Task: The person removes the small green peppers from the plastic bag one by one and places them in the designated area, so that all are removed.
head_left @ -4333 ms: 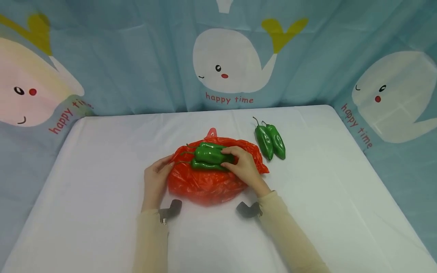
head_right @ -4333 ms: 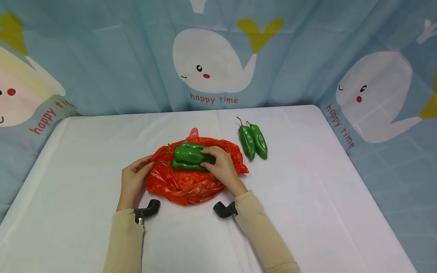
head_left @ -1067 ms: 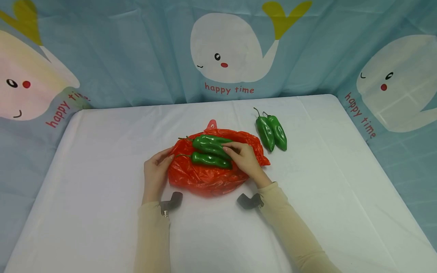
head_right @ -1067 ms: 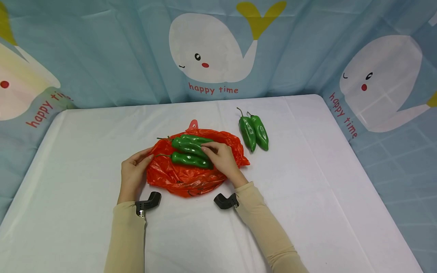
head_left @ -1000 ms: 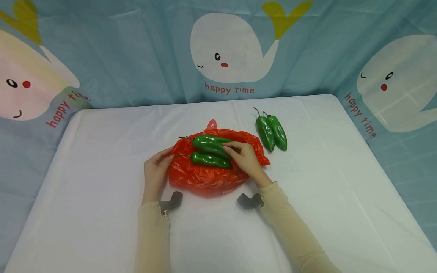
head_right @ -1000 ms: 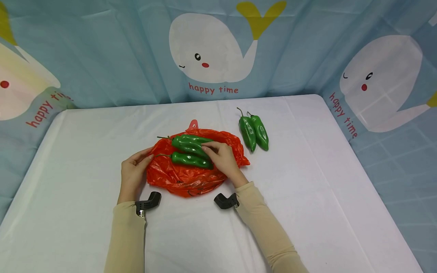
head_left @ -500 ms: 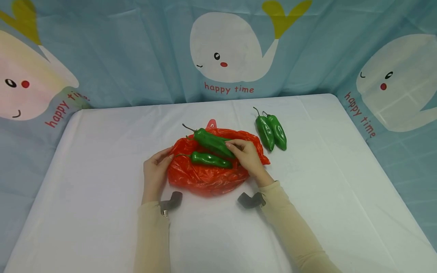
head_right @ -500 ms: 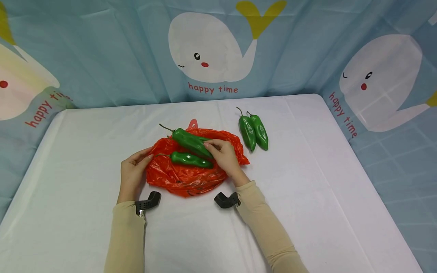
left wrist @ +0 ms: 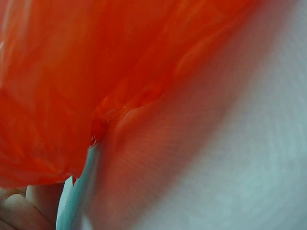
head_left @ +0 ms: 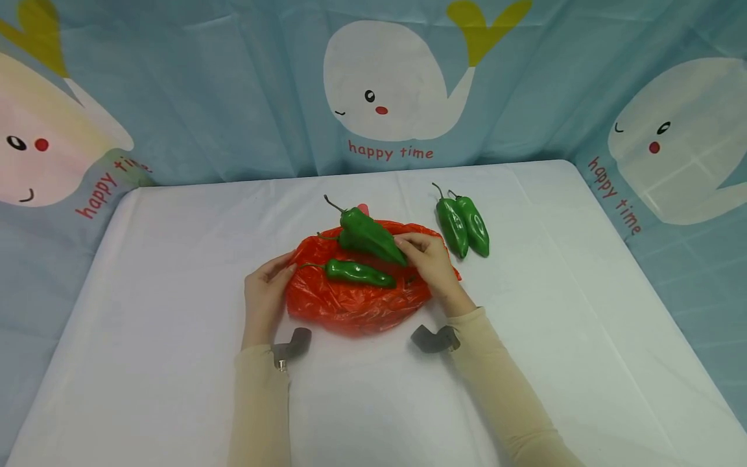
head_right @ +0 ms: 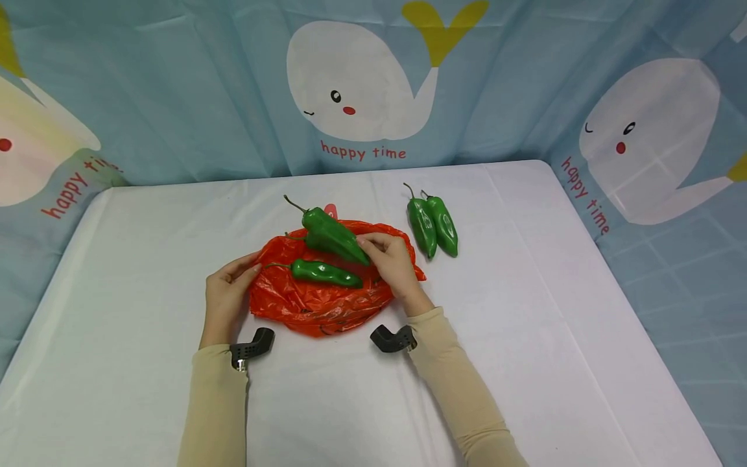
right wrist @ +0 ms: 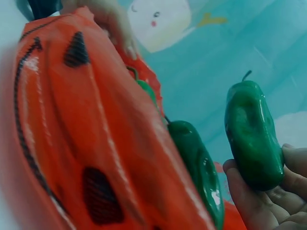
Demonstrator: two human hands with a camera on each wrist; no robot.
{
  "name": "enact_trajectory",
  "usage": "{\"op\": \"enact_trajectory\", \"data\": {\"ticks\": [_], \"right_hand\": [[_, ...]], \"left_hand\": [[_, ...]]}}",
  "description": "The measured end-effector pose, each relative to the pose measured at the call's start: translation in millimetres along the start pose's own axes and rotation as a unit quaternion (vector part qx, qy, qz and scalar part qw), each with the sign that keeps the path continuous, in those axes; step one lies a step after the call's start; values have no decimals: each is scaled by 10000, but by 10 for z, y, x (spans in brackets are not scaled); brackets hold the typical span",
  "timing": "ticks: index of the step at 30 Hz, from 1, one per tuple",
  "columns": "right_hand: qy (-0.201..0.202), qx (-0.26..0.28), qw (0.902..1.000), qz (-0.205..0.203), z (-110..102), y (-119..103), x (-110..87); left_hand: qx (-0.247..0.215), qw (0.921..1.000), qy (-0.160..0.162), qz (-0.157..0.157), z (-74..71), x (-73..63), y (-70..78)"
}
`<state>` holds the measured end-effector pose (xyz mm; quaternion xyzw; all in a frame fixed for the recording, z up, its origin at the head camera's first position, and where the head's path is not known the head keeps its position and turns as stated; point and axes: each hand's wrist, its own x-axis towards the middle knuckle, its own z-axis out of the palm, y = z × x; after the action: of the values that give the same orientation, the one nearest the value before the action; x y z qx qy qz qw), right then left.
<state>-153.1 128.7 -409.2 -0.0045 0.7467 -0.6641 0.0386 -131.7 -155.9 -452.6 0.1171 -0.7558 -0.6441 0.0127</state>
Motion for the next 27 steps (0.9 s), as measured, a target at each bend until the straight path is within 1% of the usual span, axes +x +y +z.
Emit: {"op": "enact_trajectory", "data": {"ticks": [8, 15, 27], "right_hand": [[215, 320, 9992, -105, -115, -35, 10], [386, 515, 9979, -60, -194, -38, 33], [624, 666, 9958, -88, -289, -72, 36]], "left_hand": [[46, 9999, -10, -96, -1, -4, 7], [73, 9998, -50, -191, -7, -18, 28], [60, 9998, -80, -157, -2, -7, 19]]}}
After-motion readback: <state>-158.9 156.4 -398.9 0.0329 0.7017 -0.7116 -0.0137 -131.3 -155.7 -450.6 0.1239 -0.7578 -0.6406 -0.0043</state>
